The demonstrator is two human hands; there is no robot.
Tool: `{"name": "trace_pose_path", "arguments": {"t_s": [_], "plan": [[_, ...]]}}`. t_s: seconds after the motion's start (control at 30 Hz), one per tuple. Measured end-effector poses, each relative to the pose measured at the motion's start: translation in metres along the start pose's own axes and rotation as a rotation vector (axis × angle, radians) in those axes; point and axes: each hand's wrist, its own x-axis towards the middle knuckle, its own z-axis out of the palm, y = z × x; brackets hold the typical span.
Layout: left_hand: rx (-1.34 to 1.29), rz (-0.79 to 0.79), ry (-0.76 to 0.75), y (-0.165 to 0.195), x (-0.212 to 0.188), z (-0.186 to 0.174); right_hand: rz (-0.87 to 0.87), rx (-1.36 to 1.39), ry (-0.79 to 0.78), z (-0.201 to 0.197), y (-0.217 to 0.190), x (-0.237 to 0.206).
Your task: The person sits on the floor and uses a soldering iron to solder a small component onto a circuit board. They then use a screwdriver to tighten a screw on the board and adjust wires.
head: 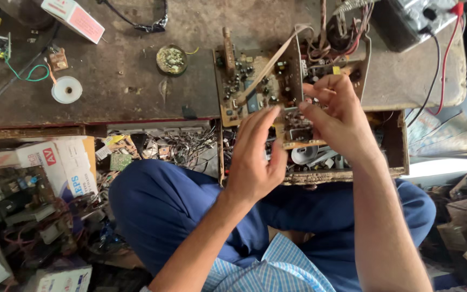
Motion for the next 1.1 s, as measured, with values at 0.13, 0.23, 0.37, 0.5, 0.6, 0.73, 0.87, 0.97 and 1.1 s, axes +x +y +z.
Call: {"name": "trace_pose_path", "arguments": {"t_s": [0.13, 0.23, 0.37, 0.5, 0.6, 0.73, 0.87, 0.97, 1.1], "plan": [[0.03, -0.041, 0.107, -0.01, -0.002, -0.03, 0.039, -0.063, 0.007, 0.004, -0.007, 0.003], [0.038, -0.067, 0.133, -0.018, -0.001, -0.049, 0.04, -0.132, -0.02, 0.002, -0.015, 0.011], [-0.045, -0.224, 0.101, -0.017, 0.004, -0.047, -0.049, -0.296, -0.039, 0.001, -0.025, 0.015], [-0.061, -0.154, 0.005, -0.015, 0.029, -0.022, -0.13, -0.389, 0.003, -0.004, -0.036, 0.011], [-0.048, -0.123, -0.053, -0.018, 0.048, -0.004, -0.238, -0.534, 0.087, -0.017, -0.04, 0.002], [0.058, -0.082, -0.105, -0.016, 0.057, 0.024, -0.51, -0.634, 0.143, -0.044, -0.035, -0.001], [0.205, -0.063, -0.165, -0.013, 0.061, 0.053, -0.735, -0.615, 0.069, -0.065, -0.022, 0.013], [0.294, -0.076, -0.187, -0.011, 0.061, 0.069, -0.862, -0.685, 0.011, -0.071, -0.011, 0.025], [0.339, -0.058, -0.18, -0.011, 0.062, 0.082, -0.853, -0.739, -0.067, -0.071, -0.001, 0.041]]}}
